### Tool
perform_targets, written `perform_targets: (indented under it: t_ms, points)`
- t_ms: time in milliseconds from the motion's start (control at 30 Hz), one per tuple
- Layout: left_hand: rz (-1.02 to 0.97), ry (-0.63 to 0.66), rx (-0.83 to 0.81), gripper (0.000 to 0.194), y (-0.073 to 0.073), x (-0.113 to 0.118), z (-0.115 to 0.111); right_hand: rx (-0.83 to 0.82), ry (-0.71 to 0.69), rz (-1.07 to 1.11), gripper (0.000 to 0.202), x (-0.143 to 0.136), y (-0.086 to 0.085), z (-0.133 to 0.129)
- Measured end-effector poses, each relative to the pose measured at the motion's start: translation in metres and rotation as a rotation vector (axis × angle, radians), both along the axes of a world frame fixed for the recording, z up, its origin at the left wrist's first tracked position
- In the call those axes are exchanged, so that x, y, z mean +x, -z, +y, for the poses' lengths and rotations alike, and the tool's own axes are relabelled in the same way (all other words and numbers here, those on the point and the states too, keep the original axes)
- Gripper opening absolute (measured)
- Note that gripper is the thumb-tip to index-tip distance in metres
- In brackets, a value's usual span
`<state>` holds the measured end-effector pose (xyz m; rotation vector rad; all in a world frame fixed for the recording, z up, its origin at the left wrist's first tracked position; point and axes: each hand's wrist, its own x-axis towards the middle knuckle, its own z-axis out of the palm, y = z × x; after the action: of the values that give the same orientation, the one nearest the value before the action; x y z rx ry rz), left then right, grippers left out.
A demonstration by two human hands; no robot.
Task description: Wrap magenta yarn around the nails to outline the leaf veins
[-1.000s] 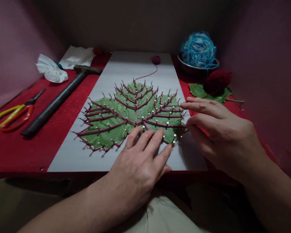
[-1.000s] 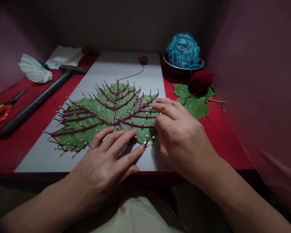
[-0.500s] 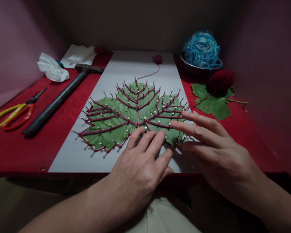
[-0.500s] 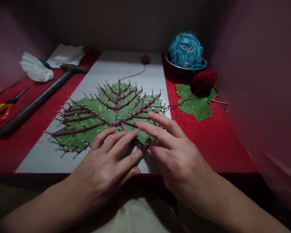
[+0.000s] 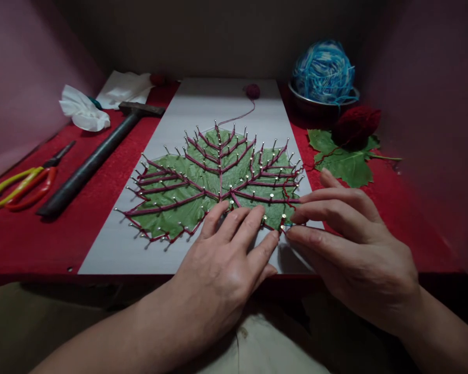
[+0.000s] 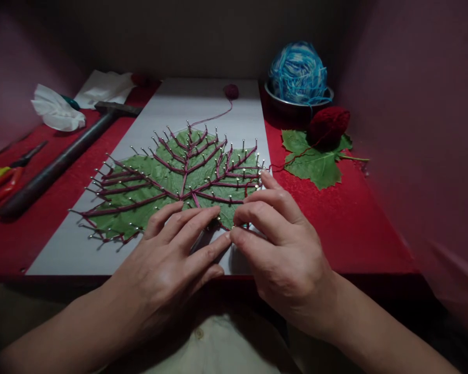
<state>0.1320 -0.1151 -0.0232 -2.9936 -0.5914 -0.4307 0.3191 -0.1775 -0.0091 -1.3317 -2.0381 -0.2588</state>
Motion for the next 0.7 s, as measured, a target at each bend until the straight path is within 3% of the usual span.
perform_targets:
  t_ms: [367, 467, 700]
  points:
    - [0.0, -0.005, 0.008, 0.036, -0.001, 0.0, 0.0, -0.045, 0.047, -0.062, 0.014, -0.008, 0.003, 0.007]
    - [0.011, 0.001, 0.003, 0.038, 0.0, -0.001, 0.0, 0.008, 0.08, -0.079, 0.012, -0.001, 0.005, 0.0]
    - [0.024, 0.001, -0.021, 0.037, -0.001, -0.002, 0.0, 0.115, -0.009, -0.265, 0.011, 0.019, 0.022, -0.023]
